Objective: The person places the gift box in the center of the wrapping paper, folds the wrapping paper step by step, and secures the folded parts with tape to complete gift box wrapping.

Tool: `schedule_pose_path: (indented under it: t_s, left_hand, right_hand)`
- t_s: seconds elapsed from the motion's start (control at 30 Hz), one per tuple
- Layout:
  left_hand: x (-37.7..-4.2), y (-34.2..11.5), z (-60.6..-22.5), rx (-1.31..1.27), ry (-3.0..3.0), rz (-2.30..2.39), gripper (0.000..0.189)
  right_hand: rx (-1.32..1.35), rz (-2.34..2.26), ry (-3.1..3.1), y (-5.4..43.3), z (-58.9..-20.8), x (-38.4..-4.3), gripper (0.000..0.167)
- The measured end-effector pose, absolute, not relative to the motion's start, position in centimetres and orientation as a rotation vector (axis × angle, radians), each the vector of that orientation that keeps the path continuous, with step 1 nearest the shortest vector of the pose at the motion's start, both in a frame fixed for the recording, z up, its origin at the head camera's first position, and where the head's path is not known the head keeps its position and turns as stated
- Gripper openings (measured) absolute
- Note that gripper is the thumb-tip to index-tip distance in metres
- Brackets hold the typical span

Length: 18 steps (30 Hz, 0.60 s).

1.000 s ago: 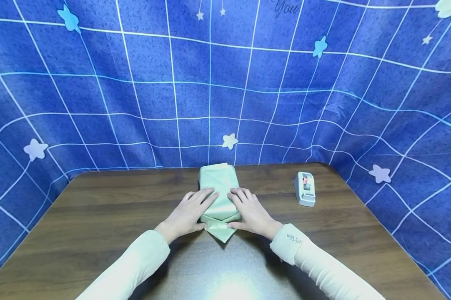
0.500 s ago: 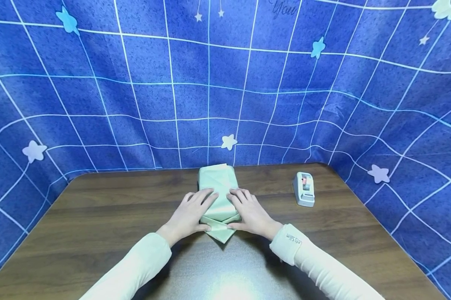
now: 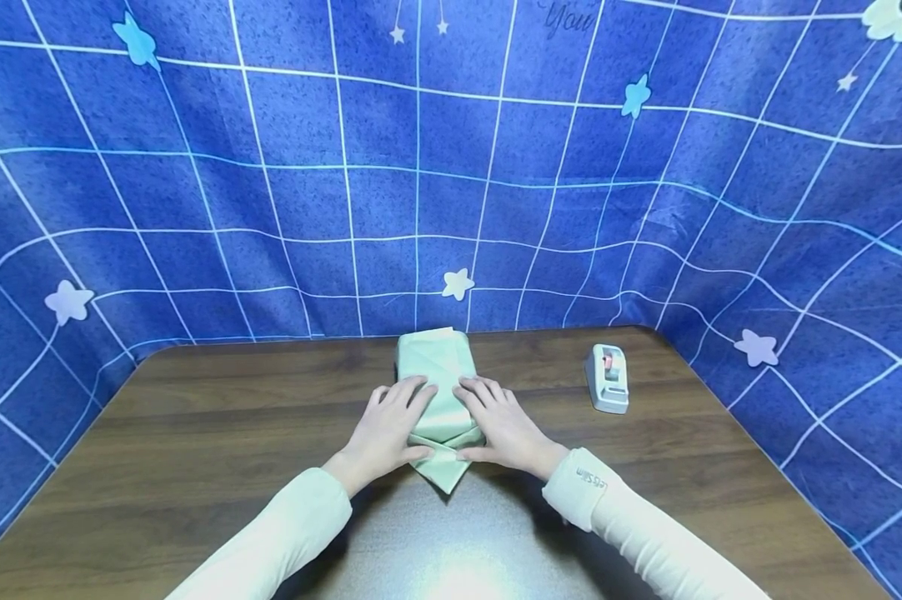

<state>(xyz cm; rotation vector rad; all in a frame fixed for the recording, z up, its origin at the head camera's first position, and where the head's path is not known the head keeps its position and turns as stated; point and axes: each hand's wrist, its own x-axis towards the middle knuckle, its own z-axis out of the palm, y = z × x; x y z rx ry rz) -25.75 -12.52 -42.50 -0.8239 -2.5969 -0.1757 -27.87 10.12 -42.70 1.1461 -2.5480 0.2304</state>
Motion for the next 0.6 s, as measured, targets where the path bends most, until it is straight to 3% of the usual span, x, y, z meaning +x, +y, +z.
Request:
schedule_pose_path:
  t_s: [0.3, 0.6]
  left_hand:
    - [-25.51, -12.14, -42.37, -0.753, -2.644, -0.112, 0.090]
    - [-25.79, -12.35, -42.66, -0.776, -2.613, -0.126, 0.091]
  right_hand:
    - [1.139, 0.173, -2.599, 10.30, -42.64, -27.88, 0.103]
    - [1.198, 0.204, -2.597, 10.68, -42.61, -27.96, 0.101]
